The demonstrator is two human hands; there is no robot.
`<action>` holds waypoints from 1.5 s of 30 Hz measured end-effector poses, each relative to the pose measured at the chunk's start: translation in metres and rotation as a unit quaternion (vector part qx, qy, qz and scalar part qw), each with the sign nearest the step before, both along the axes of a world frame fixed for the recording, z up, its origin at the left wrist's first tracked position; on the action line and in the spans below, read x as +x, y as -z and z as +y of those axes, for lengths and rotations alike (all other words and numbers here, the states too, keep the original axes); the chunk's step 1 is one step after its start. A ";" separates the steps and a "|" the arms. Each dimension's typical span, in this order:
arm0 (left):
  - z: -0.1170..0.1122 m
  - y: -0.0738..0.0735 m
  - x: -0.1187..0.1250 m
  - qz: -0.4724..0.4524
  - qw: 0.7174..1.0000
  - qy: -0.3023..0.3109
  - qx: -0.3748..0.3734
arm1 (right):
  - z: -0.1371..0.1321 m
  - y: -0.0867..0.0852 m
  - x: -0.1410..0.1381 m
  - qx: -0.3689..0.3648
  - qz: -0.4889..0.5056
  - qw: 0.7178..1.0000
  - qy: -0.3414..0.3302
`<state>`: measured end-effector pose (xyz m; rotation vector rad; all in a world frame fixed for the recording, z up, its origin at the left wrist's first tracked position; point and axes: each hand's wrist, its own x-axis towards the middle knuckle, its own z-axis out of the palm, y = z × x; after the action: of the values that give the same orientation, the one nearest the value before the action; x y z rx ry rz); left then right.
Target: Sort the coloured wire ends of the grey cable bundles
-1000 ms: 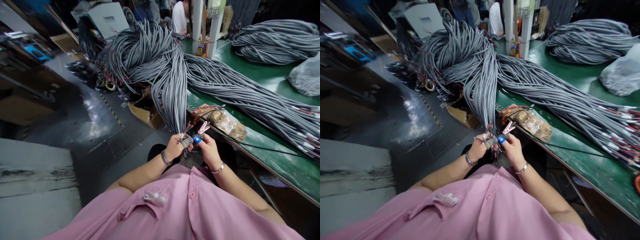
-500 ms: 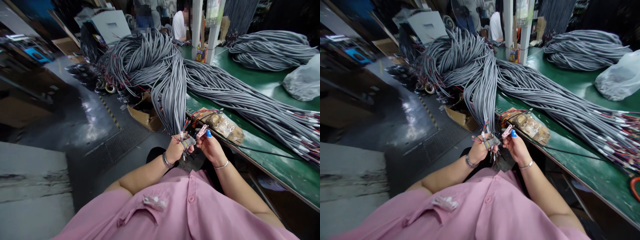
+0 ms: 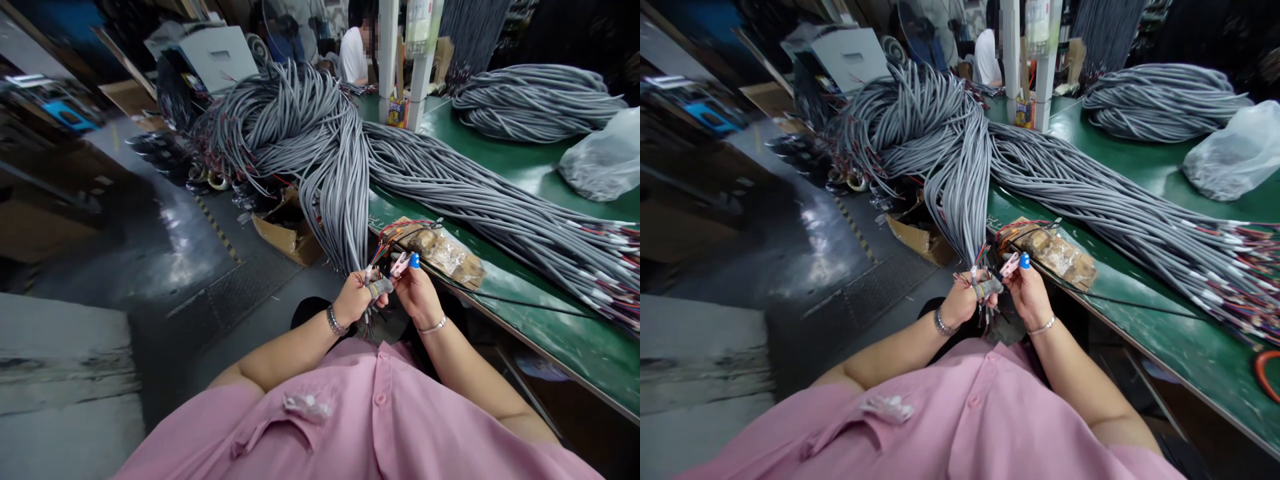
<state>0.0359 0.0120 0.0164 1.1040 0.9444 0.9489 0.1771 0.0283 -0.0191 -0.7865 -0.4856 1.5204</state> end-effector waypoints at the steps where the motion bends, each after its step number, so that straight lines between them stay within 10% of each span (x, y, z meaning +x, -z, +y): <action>1: 0.000 0.001 0.000 0.003 1.000 0.002 0.002 | 0.000 0.000 0.000 0.002 -0.003 1.000 0.000; 12: -0.011 0.001 -0.009 -0.012 0.999 -0.016 0.044 | -0.008 -0.004 0.009 -0.005 0.041 0.995 -0.090; 29: -0.009 0.007 0.004 -0.029 0.994 -0.089 0.054 | -0.004 0.004 -0.001 0.080 -0.092 0.991 0.060; 45: -0.007 0.019 -0.006 -0.009 0.995 -0.066 0.075 | -0.005 0.008 -0.004 -0.009 0.080 0.996 -0.035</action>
<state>0.0300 0.0048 -0.0023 1.1672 0.9517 1.1506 0.1734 0.0235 -0.0267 -0.6598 -0.3839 1.6395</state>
